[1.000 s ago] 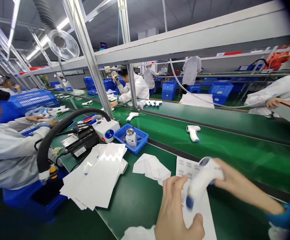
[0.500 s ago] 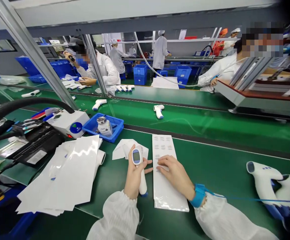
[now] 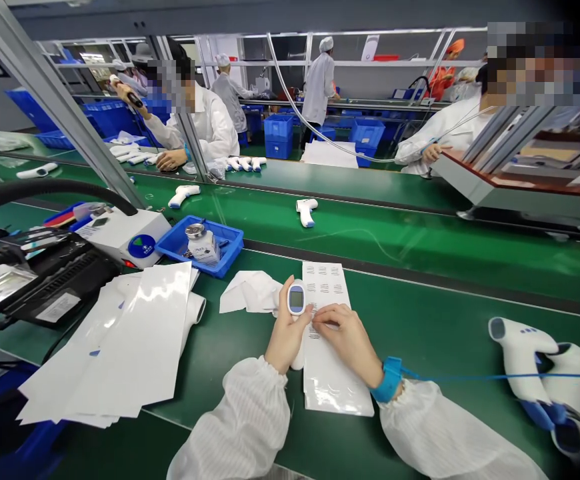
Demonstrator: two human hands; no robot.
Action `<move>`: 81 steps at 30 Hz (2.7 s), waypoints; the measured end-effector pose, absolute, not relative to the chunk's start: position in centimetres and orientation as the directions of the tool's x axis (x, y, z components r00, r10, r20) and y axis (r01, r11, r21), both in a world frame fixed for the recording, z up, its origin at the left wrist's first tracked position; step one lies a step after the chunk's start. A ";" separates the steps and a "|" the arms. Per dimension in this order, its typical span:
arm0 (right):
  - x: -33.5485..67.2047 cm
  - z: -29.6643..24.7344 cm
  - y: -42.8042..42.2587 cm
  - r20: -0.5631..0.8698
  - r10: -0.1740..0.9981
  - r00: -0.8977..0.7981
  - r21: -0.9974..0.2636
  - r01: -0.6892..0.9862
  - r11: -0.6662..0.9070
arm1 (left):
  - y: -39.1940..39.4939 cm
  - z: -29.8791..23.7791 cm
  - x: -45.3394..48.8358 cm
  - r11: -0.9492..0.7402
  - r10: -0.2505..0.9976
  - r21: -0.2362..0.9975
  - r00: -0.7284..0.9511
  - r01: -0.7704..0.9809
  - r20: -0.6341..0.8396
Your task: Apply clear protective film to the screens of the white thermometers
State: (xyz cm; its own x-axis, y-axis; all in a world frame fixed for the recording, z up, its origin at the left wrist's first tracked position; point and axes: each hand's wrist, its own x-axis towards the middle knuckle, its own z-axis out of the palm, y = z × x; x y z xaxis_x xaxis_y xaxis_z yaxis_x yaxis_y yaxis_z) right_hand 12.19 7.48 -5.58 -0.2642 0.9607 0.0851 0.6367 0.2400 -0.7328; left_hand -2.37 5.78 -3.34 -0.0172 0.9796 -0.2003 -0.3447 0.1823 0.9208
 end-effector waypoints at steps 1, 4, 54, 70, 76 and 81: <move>12.1 -5.5 7.7 0.074 0.963 -0.258 -0.728 0.646 0.229 | 5.8 -3.4 -2.4 0.180 0.981 0.928 -0.014 -0.327 -0.195; 11.5 -5.1 8.2 0.049 0.969 -0.242 -0.700 0.683 0.207 | 5.9 -3.6 -2.3 0.178 0.982 0.942 -0.008 -0.284 -0.188; 13.6 2.2 5.9 0.011 0.938 -0.348 -0.914 0.377 0.151 | -0.5 -1.5 1.0 0.377 0.925 0.896 0.151 -0.236 -0.349; 13.5 2.2 6.0 0.031 0.933 -0.358 -0.917 0.360 0.169 | -0.7 -1.6 0.7 0.431 0.902 0.870 0.153 -0.237 -0.405; 13.5 2.2 5.9 0.046 0.935 -0.353 -0.897 0.396 0.194 | -0.6 -1.3 0.8 0.431 0.901 0.867 0.158 -0.251 -0.403; 13.4 2.0 5.8 0.068 0.936 -0.344 -0.866 0.445 0.227 | -0.7 -1.5 0.8 0.444 0.896 0.853 0.147 -0.274 -0.419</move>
